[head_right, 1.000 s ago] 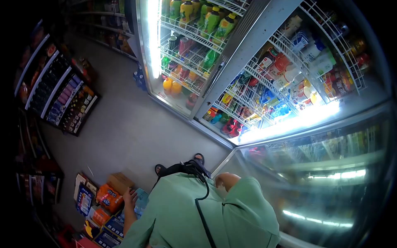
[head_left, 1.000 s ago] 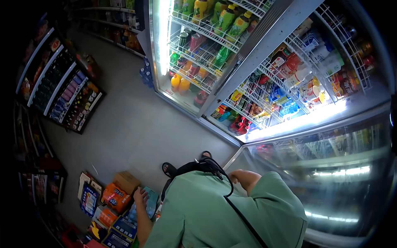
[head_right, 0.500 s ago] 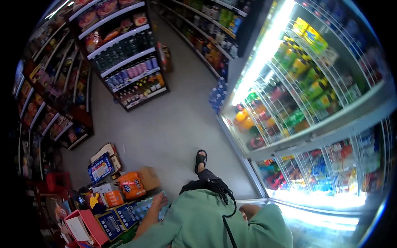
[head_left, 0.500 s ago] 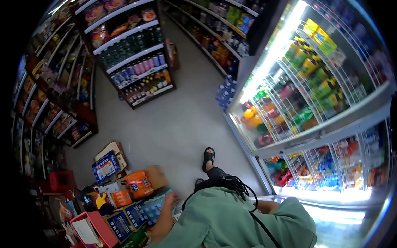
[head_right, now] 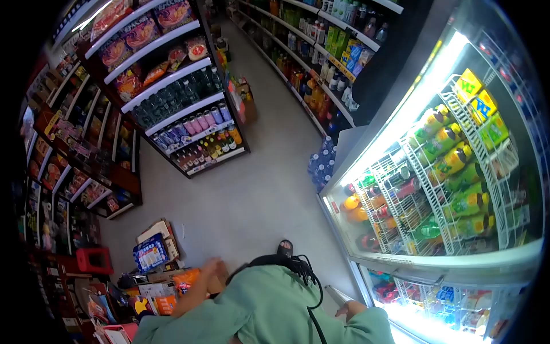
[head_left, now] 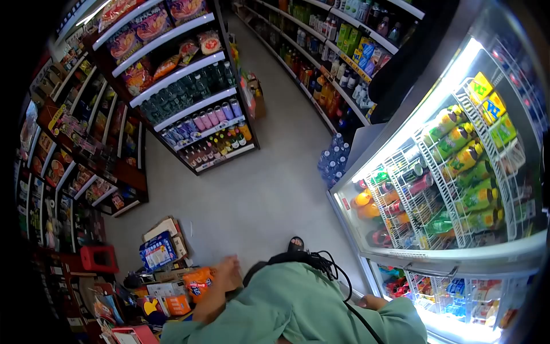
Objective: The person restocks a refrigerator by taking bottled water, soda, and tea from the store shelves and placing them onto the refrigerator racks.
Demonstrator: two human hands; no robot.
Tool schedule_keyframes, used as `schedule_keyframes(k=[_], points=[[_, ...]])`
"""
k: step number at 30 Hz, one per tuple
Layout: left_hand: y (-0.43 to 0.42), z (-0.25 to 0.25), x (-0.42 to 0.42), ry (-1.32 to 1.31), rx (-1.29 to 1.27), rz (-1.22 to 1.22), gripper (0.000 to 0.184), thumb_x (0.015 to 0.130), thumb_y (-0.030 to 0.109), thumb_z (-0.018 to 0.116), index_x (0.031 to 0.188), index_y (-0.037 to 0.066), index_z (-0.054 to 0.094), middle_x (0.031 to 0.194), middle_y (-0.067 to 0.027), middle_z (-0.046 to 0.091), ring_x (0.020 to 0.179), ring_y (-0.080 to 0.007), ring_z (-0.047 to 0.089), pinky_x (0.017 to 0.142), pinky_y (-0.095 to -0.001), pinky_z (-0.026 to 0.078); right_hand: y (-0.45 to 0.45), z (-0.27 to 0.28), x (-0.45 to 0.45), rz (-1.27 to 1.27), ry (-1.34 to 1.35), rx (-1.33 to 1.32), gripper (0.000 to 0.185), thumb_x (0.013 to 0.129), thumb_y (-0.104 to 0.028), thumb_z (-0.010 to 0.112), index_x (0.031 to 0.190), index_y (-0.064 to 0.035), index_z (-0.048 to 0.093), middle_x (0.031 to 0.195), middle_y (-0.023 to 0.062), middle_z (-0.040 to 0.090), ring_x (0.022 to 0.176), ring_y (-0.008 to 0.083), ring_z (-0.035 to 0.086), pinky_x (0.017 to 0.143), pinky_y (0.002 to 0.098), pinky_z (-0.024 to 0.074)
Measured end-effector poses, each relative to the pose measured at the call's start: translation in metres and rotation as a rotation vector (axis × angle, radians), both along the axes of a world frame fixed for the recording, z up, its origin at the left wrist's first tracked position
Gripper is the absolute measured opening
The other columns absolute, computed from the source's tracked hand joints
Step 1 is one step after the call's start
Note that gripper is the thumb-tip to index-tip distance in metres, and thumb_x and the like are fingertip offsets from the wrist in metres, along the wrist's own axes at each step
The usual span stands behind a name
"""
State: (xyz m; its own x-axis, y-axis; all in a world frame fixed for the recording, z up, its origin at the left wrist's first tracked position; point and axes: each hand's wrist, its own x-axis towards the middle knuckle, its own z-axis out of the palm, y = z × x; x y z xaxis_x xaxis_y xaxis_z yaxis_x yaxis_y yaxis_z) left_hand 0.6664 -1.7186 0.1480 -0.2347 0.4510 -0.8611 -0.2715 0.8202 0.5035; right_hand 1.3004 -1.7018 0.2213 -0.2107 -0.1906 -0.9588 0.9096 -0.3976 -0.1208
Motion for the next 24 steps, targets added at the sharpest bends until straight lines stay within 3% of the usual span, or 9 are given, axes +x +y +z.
schedule_keyframes(k=[4, 7, 11, 12, 13, 15, 16, 18, 24], points=[[0.111, 0.089, 0.013, 0.141, 0.106, 0.122, 0.039, 0.087, 0.037, 0.060, 0.109, 0.006, 0.056, 0.093, -0.0086, 0.063, 0.077, -0.0200, 0.063, 0.064, -0.0346, 0.050, 0.057, -0.012, 0.012, 0.032, -0.048, 0.012, 0.040, 0.078, -0.045, 0.061, 0.095, -0.0085, 0.065, 0.091, 0.0149, 0.066, 0.085, 0.0324, 0.064, 0.074, 0.0403, 0.0501], [0.157, 0.085, 0.008, 0.114, 0.082, 0.129, 0.041, 0.087, 0.037, 0.060, 0.114, 0.008, 0.055, 0.097, -0.0089, 0.063, 0.081, -0.0216, 0.063, 0.067, -0.0362, 0.051, 0.134, -0.053, -0.002, 0.146, -0.118, 0.169, 0.041, 0.078, -0.046, 0.061, 0.092, -0.0071, 0.067, 0.087, 0.0151, 0.067, 0.083, 0.0331, 0.065, 0.074, 0.0405, 0.0500], [0.205, 0.060, -0.005, 0.012, -0.137, 0.069, 0.044, 0.087, 0.038, 0.059, 0.119, 0.008, 0.049, 0.111, -0.0118, 0.058, 0.095, -0.0267, 0.060, 0.081, -0.0436, 0.049, 0.317, -0.134, -0.098, 0.270, -0.240, 0.848, 0.054, 0.078, -0.054, 0.057, 0.090, -0.0025, 0.067, 0.086, 0.0176, 0.067, 0.082, 0.0359, 0.064, 0.076, 0.0424, 0.0494], [0.216, 0.050, -0.012, 0.005, -0.179, 0.045, 0.045, 0.088, 0.038, 0.058, 0.120, 0.008, 0.049, 0.113, -0.0124, 0.058, 0.098, -0.0276, 0.059, 0.082, -0.0447, 0.048, 0.361, -0.175, -0.116, 0.065, -0.081, 1.239, 0.053, 0.080, -0.054, 0.056, 0.090, -0.0027, 0.067, 0.083, 0.0184, 0.067, 0.081, 0.0373, 0.063, 0.076, 0.0435, 0.0491], [0.229, 0.038, -0.021, 0.000, -0.218, 0.020, 0.046, 0.089, 0.038, 0.057, 0.122, 0.008, 0.048, 0.115, -0.0130, 0.057, 0.101, -0.0285, 0.058, 0.083, -0.0457, 0.047, 0.424, -0.188, -0.146, 0.229, -0.028, 1.233, 0.043, 0.083, -0.044, 0.058, 0.091, -0.0024, 0.067, 0.079, 0.0161, 0.067, 0.076, 0.0317, 0.065, 0.074, 0.0391, 0.0507], [0.258, 0.012, -0.044, -0.030, -0.252, 0.037, 0.051, 0.087, 0.041, 0.058, 0.125, 0.008, 0.047, 0.114, -0.0127, 0.058, 0.097, -0.0292, 0.060, 0.080, -0.0456, 0.048, 0.519, -0.129, -0.225, -0.343, 0.107, 1.034, 0.050, 0.080, -0.047, 0.059, 0.087, 0.0013, 0.068, 0.087, 0.0210, 0.067, 0.084, 0.0337, 0.064, 0.074, 0.0388, 0.0488], [0.276, -0.001, -0.056, -0.039, -0.269, 0.057, 0.050, 0.088, 0.040, 0.057, 0.125, 0.008, 0.047, 0.116, -0.0132, 0.058, 0.099, -0.0303, 0.059, 0.082, -0.0467, 0.047, 0.553, -0.098, -0.257, -0.353, 0.110, 1.036, 0.050, 0.080, -0.047, 0.059, 0.087, 0.0013, 0.068, 0.087, 0.0210, 0.067, 0.084, 0.0337, 0.064, 0.074, 0.0388, 0.0488], [0.318, -0.001, -0.076, -0.043, -0.289, 0.079, 0.047, 0.089, 0.039, 0.056, 0.124, 0.008, 0.049, 0.118, -0.0141, 0.058, 0.101, -0.0310, 0.059, 0.084, -0.0475, 0.046, 0.606, -0.059, -0.306, -0.332, 0.235, 1.197, 0.039, 0.084, -0.035, 0.060, 0.091, 0.0029, 0.067, 0.074, 0.0117, 0.066, 0.069, 0.0154, 0.065, 0.067, 0.0300, 0.0511], [0.517, 0.037, -0.121, 0.067, -0.164, -0.083, 0.044, 0.087, 0.038, 0.058, 0.119, 0.008, 0.053, 0.106, -0.0110, 0.062, 0.088, -0.0245, 0.061, 0.075, -0.0415, 0.048, 0.750, -0.029, -0.344, -0.118, 0.216, 1.027, 0.045, 0.083, -0.042, 0.060, 0.097, -0.0008, 0.068, 0.076, 0.0121, 0.068, 0.070, 0.0201, 0.066, 0.067, 0.0335, 0.0509]])
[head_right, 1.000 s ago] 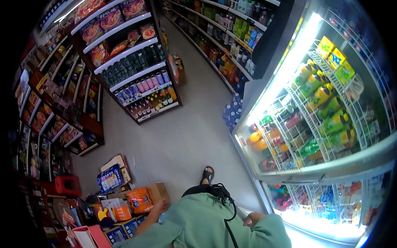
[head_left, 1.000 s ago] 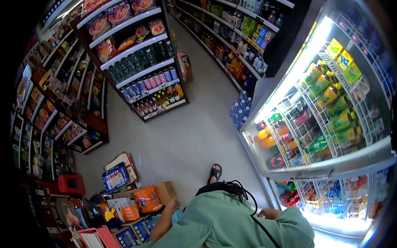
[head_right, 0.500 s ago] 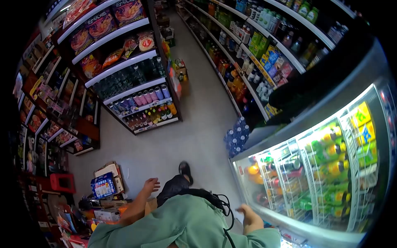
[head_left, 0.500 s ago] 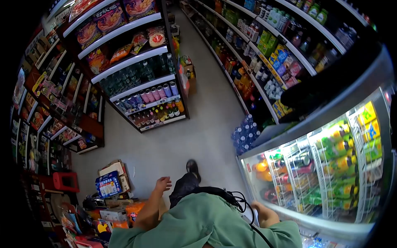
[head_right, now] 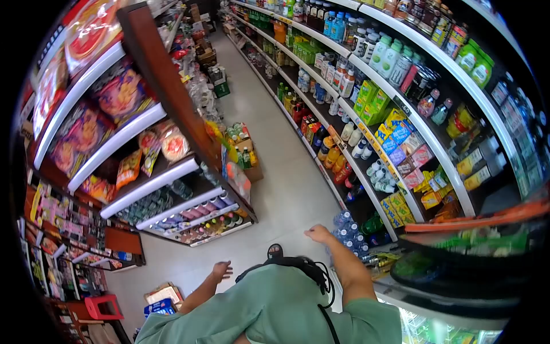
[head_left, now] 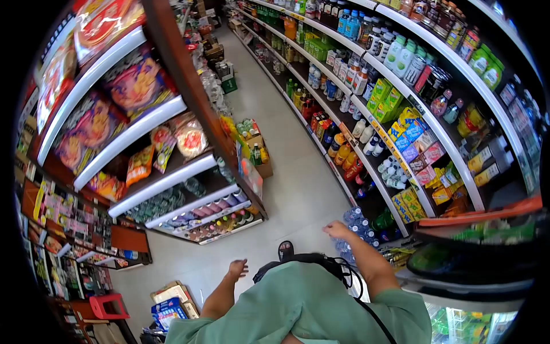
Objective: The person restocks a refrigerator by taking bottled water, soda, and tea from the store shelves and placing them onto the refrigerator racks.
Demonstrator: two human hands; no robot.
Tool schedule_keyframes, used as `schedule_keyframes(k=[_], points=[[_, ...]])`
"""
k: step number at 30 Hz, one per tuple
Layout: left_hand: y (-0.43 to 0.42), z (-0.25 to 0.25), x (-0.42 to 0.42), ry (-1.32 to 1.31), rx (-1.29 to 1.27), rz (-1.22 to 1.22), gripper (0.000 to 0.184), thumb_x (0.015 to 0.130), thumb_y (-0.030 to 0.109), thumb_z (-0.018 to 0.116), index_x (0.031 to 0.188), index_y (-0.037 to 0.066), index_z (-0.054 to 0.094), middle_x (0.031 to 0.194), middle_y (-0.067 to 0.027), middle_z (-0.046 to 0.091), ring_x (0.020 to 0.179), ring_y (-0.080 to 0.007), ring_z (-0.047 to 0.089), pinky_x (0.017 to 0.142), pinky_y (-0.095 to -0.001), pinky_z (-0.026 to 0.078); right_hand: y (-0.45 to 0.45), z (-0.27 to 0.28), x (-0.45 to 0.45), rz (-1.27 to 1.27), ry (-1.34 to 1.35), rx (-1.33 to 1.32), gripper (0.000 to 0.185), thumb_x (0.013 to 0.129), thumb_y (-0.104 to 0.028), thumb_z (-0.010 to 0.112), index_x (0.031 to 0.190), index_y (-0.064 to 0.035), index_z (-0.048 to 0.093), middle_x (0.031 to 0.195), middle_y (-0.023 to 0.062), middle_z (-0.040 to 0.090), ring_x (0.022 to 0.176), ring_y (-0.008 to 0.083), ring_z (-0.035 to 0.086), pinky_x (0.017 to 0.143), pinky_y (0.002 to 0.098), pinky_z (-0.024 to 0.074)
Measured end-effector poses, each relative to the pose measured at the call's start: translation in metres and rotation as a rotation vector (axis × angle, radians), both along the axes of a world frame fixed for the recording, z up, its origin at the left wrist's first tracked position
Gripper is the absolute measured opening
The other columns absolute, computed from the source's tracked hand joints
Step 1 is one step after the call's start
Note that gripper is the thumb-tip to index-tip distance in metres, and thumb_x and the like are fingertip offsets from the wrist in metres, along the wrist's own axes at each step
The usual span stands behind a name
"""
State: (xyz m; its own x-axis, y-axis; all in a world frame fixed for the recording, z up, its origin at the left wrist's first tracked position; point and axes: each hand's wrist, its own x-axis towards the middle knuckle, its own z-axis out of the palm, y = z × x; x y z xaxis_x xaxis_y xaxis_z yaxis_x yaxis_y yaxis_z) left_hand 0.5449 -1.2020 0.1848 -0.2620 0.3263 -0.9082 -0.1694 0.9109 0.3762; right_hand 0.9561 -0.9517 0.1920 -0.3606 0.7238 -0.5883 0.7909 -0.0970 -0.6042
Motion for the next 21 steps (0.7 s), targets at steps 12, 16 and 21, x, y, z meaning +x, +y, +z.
schedule_keyframes(k=[12, 16, 21], points=[[0.298, -0.019, 0.000, -0.055, 0.177, -0.022, 0.040, 0.087, 0.041, 0.059, 0.113, 0.012, 0.057, 0.098, -0.0062, 0.062, 0.080, -0.0177, 0.060, 0.067, -0.0349, 0.047, 0.263, -0.056, 0.063, 0.012, -0.345, -0.126, 0.049, 0.078, -0.043, 0.063, 0.077, 0.0054, 0.067, 0.066, 0.0153, 0.064, 0.055, 0.0261, 0.063, 0.054, 0.0350, 0.0505], [0.333, -0.020, 0.005, 0.002, -0.054, -0.066, 0.042, 0.085, 0.046, 0.058, 0.110, 0.012, 0.059, 0.098, -0.0067, 0.062, 0.078, -0.0205, 0.059, 0.069, -0.0391, 0.045, 0.370, -0.050, 0.036, -0.175, -0.200, -0.329, 0.034, 0.081, -0.029, 0.063, 0.065, 0.0011, 0.062, 0.057, 0.0096, 0.058, 0.045, 0.0194, 0.053, 0.042, 0.0343, 0.0436], [0.409, -0.020, 0.012, 0.110, 0.182, -0.007, 0.026, 0.088, 0.033, 0.053, 0.089, 0.009, 0.063, 0.066, -0.0026, 0.053, 0.055, -0.0166, 0.049, 0.052, -0.0332, 0.040, 0.519, -0.101, -0.013, 0.072, -0.121, -0.002, 0.032, 0.081, -0.032, 0.063, 0.076, -0.0004, 0.067, 0.060, 0.0113, 0.061, 0.053, 0.0190, 0.059, 0.051, 0.0326, 0.0485]])
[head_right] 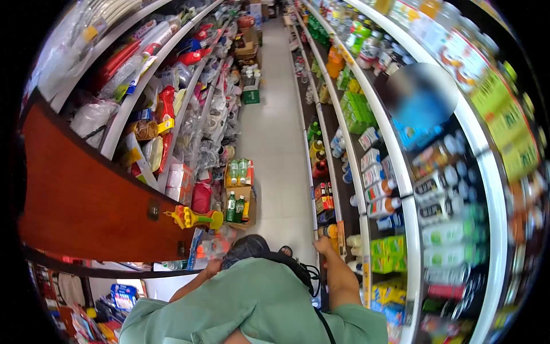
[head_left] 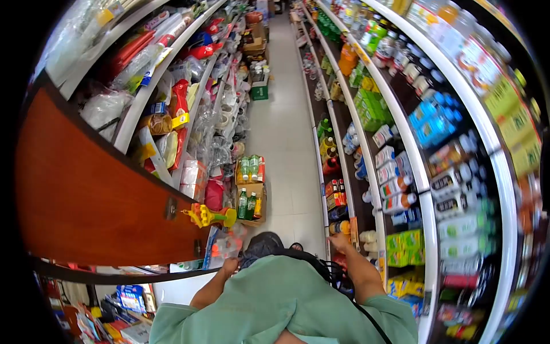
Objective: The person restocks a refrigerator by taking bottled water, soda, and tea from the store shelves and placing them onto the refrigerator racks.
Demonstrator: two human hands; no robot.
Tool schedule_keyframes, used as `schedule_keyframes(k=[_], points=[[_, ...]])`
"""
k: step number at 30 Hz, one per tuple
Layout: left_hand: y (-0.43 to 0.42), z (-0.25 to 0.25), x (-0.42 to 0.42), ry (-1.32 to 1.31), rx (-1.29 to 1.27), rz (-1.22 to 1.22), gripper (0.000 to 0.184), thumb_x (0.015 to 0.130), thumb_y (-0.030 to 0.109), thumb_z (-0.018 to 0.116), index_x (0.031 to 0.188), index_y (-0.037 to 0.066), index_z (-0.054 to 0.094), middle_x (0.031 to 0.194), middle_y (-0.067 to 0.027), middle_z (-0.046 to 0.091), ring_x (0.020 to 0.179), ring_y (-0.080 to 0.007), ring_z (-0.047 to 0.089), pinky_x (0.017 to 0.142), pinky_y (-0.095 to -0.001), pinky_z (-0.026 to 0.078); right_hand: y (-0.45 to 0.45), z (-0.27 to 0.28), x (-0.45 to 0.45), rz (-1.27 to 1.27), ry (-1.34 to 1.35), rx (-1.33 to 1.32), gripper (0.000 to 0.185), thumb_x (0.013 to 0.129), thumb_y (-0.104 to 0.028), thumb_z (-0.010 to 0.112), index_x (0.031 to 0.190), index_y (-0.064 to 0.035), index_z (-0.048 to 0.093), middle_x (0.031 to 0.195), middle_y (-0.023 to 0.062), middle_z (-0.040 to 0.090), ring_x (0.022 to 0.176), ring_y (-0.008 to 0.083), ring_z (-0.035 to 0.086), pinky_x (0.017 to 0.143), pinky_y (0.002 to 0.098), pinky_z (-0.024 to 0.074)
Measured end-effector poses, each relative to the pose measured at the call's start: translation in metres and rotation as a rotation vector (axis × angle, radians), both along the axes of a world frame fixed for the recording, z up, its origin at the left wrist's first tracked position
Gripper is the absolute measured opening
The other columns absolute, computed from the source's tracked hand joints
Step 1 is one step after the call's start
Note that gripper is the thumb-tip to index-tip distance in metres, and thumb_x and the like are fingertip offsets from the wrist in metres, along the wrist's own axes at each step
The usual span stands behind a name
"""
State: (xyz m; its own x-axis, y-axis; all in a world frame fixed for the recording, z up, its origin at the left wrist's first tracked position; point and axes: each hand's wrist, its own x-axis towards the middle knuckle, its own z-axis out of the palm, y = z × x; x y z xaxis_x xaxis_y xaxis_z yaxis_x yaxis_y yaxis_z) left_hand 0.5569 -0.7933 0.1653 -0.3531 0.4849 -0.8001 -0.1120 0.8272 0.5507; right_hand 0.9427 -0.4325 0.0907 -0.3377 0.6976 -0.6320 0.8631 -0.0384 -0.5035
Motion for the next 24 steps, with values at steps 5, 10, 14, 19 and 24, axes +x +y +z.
schedule_keyframes(k=[5, 10, 14, 19, 24], points=[[0.076, -0.056, -0.005, 0.205, 0.187, -0.039, 0.030, 0.089, 0.029, 0.049, 0.090, 0.003, 0.065, 0.071, -0.0096, 0.060, 0.066, -0.0201, 0.056, 0.061, -0.0349, 0.045, 0.109, 0.043, -0.094, 0.174, 0.019, 0.022, 0.037, 0.083, -0.033, 0.060, 0.094, 0.0012, 0.068, 0.076, 0.0128, 0.068, 0.069, 0.0206, 0.065, 0.067, 0.0346, 0.0509], [0.165, -0.079, -0.052, 0.340, 0.070, -0.430, 0.033, 0.084, 0.034, 0.053, 0.100, 0.009, 0.065, 0.089, -0.0178, 0.064, 0.080, -0.0292, 0.061, 0.073, -0.0391, 0.047, 0.222, 0.025, -0.157, 0.287, 0.025, 0.014, 0.040, 0.083, -0.037, 0.061, 0.097, -0.0001, 0.068, 0.086, 0.0141, 0.069, 0.081, 0.0214, 0.065, 0.076, 0.0334, 0.0496], [0.264, -0.065, -0.122, 0.306, 0.159, -0.318, 0.037, 0.081, 0.038, 0.057, 0.104, 0.009, 0.063, 0.092, -0.0205, 0.066, 0.083, -0.0346, 0.063, 0.076, -0.0426, 0.049, 0.308, 0.050, -0.184, 0.289, -0.021, 0.067, 0.036, 0.082, -0.035, 0.064, 0.092, -0.0012, 0.070, 0.073, 0.0116, 0.067, 0.066, 0.0188, 0.063, 0.063, 0.0335, 0.0501], [0.406, -0.037, -0.207, -0.113, 0.004, 0.322, 0.038, 0.086, 0.039, 0.056, 0.103, 0.006, 0.057, 0.081, -0.0081, 0.060, 0.071, -0.0219, 0.060, 0.058, -0.0371, 0.048, 0.433, -0.006, -0.223, 0.262, 0.023, 0.023, 0.033, 0.081, -0.033, 0.066, 0.082, 0.0008, 0.066, 0.066, 0.0074, 0.061, 0.053, 0.0151, 0.057, 0.051, 0.0309, 0.0466], [0.548, -0.005, -0.288, -0.113, 0.172, 0.447, 0.038, 0.089, 0.037, 0.055, 0.111, 0.005, 0.055, 0.095, -0.0071, 0.062, 0.075, -0.0191, 0.060, 0.058, -0.0359, 0.048, 0.520, 0.055, -0.332, 0.239, -0.035, -0.007, 0.035, 0.079, -0.029, 0.065, 0.093, 0.0024, 0.066, 0.076, 0.0128, 0.066, 0.066, 0.0215, 0.064, 0.062, 0.0345, 0.0497]])
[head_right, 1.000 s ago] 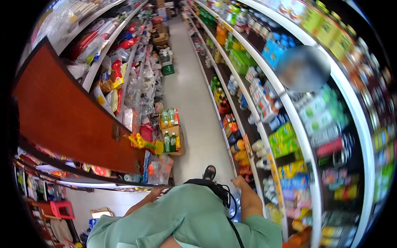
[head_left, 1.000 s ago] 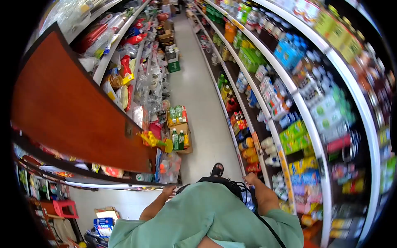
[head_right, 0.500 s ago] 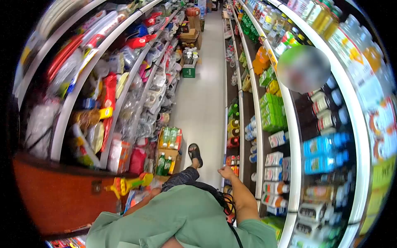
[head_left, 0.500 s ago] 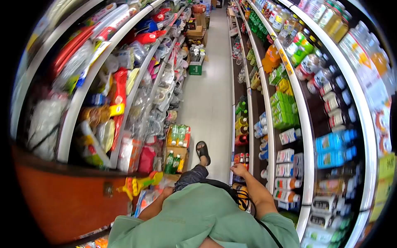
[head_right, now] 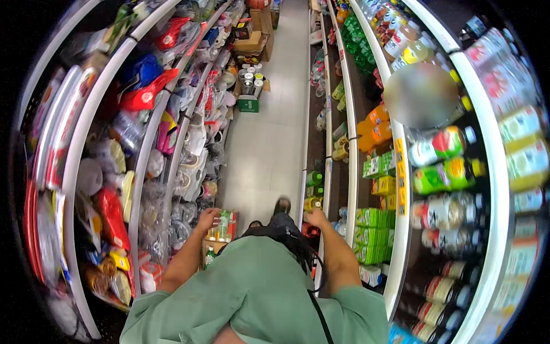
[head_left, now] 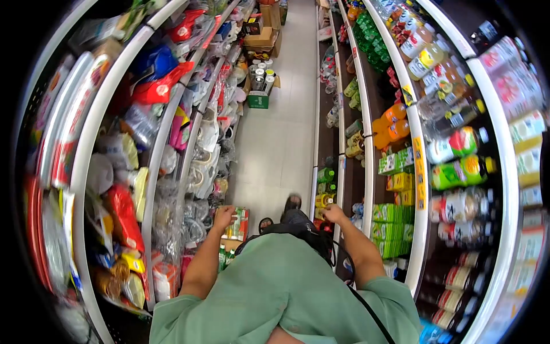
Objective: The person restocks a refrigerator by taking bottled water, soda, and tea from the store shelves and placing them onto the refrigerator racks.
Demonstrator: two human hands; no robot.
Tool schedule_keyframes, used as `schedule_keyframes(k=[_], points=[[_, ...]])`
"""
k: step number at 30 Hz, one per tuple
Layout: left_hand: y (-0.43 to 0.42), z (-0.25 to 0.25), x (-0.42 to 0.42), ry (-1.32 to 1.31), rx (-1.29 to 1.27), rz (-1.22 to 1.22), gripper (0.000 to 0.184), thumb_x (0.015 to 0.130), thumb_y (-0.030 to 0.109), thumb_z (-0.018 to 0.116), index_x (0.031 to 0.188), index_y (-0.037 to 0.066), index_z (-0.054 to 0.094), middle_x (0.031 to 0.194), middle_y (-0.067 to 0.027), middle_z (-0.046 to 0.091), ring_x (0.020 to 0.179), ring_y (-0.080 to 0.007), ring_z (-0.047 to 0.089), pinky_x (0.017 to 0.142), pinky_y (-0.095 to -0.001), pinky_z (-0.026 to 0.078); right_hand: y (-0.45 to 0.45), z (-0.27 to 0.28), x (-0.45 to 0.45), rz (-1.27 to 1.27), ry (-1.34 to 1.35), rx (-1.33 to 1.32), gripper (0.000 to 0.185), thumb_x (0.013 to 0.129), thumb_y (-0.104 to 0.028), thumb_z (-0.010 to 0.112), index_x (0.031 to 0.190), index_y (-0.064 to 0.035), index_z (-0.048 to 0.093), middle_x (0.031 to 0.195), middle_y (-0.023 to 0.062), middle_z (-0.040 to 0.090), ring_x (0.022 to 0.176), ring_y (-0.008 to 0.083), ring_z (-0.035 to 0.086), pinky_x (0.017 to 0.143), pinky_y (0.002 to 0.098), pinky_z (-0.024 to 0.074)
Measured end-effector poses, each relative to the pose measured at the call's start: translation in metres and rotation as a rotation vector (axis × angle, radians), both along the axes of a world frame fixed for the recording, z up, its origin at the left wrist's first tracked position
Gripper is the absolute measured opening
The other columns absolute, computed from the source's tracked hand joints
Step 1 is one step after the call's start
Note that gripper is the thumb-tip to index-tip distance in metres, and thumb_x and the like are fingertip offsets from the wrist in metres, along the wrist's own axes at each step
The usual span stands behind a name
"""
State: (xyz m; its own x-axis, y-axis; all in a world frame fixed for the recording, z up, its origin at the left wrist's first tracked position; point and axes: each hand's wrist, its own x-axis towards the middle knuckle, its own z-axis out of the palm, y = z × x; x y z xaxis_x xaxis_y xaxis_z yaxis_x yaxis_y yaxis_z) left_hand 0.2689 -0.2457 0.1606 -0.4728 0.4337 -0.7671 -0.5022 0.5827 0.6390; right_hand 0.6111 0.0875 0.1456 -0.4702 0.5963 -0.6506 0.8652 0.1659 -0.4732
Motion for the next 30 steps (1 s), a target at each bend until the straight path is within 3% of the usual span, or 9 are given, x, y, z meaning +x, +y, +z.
schedule_keyframes(k=[9, 14, 15, 16, 18, 22, 24, 28, 30], points=[[0.104, -0.032, -0.070, -0.140, -0.096, 0.167, 0.034, 0.090, 0.033, 0.056, 0.107, 0.004, 0.057, 0.092, -0.0088, 0.065, 0.071, -0.0191, 0.062, 0.053, -0.0298, 0.045, 0.206, -0.027, -0.163, 0.008, 0.085, -0.038, 0.039, 0.077, -0.033, 0.064, 0.090, 0.0025, 0.069, 0.087, 0.0225, 0.066, 0.086, 0.0327, 0.064, 0.079, 0.0394, 0.0487], [0.139, -0.035, -0.119, 0.757, -0.229, -0.685, 0.027, 0.089, 0.032, 0.055, 0.095, 0.005, 0.058, 0.069, -0.0045, 0.058, 0.052, -0.0179, 0.055, 0.043, -0.0303, 0.039, 0.298, -0.019, -0.235, -0.082, 0.071, -0.099, 0.044, 0.079, -0.035, 0.063, 0.103, 0.0019, 0.067, 0.099, 0.0220, 0.066, 0.097, 0.0340, 0.062, 0.086, 0.0408, 0.0468], [0.146, -0.031, -0.125, 0.824, -0.242, -0.788, 0.027, 0.089, 0.031, 0.054, 0.094, 0.005, 0.058, 0.066, -0.0041, 0.057, 0.050, -0.0178, 0.054, 0.042, -0.0304, 0.038, 0.310, -0.019, -0.243, -0.063, 0.150, -0.051, 0.032, 0.083, -0.024, 0.062, 0.100, 0.0025, 0.064, 0.069, 0.0102, 0.063, 0.057, 0.0169, 0.059, 0.053, 0.0324, 0.0483], [0.154, -0.027, -0.130, 0.897, -0.252, -0.887, 0.027, 0.089, 0.031, 0.054, 0.093, 0.005, 0.058, 0.064, -0.0036, 0.057, 0.048, -0.0177, 0.054, 0.041, -0.0304, 0.037, 0.314, -0.018, -0.247, -0.075, 0.136, -0.065, 0.032, 0.083, -0.024, 0.062, 0.100, 0.0025, 0.064, 0.069, 0.0102, 0.063, 0.057, 0.0169, 0.059, 0.053, 0.0324, 0.0483], [0.220, 0.000, -0.164, -0.201, -0.243, 0.147, 0.022, 0.089, 0.029, 0.053, 0.096, 0.008, 0.055, 0.059, -0.0016, 0.054, 0.047, -0.0163, 0.052, 0.039, -0.0287, 0.037, 0.337, -0.025, -0.267, -0.153, 0.233, -0.063, 0.031, 0.083, -0.023, 0.062, 0.100, 0.0022, 0.064, 0.071, 0.0086, 0.063, 0.057, 0.0159, 0.059, 0.052, 0.0316, 0.0476], [0.316, -0.003, -0.240, -0.140, -0.360, 0.079, 0.015, 0.090, 0.029, 0.052, 0.089, 0.015, 0.052, 0.061, 0.0005, 0.054, 0.048, -0.0125, 0.051, 0.036, -0.0272, 0.033, 0.356, -0.022, -0.278, -0.281, 0.202, -0.145, 0.032, 0.084, -0.024, 0.062, 0.102, 0.0029, 0.063, 0.075, 0.0081, 0.063, 0.061, 0.0144, 0.059, 0.052, 0.0304, 0.0471], [0.353, -0.026, -0.303, -0.346, -0.211, -0.123, 0.016, 0.089, 0.030, 0.052, 0.090, 0.014, 0.053, 0.061, -0.0005, 0.054, 0.050, -0.0142, 0.052, 0.041, -0.0289, 0.039, 0.362, -0.053, -0.265, -0.349, 0.219, -0.068, 0.032, 0.084, -0.023, 0.063, 0.102, 0.0036, 0.063, 0.072, 0.0079, 0.062, 0.058, 0.0148, 0.058, 0.051, 0.0301, 0.0461], [0.478, -0.056, -0.407, -0.120, -0.251, -0.547, 0.025, 0.088, 0.030, 0.054, 0.088, 0.006, 0.059, 0.065, -0.0033, 0.055, 0.053, -0.0161, 0.053, 0.047, -0.0336, 0.045, 0.337, -0.130, -0.208, -0.845, 0.249, -0.133, 0.022, 0.084, -0.022, 0.063, 0.086, -0.0002, 0.063, 0.067, 0.0056, 0.059, 0.049, 0.0141, 0.052, 0.043, 0.0292, 0.0404], [0.532, -0.096, -0.475, 0.005, -0.124, -0.844, 0.028, 0.087, 0.030, 0.056, 0.096, 0.003, 0.062, 0.070, -0.0048, 0.057, 0.056, -0.0169, 0.055, 0.048, -0.0340, 0.047, 0.308, -0.037, -0.240, -1.194, 0.186, -0.133, 0.019, 0.083, -0.019, 0.063, 0.075, -0.0024, 0.059, 0.061, 0.0042, 0.054, 0.047, 0.0138, 0.050, 0.039, 0.0299, 0.0368]])
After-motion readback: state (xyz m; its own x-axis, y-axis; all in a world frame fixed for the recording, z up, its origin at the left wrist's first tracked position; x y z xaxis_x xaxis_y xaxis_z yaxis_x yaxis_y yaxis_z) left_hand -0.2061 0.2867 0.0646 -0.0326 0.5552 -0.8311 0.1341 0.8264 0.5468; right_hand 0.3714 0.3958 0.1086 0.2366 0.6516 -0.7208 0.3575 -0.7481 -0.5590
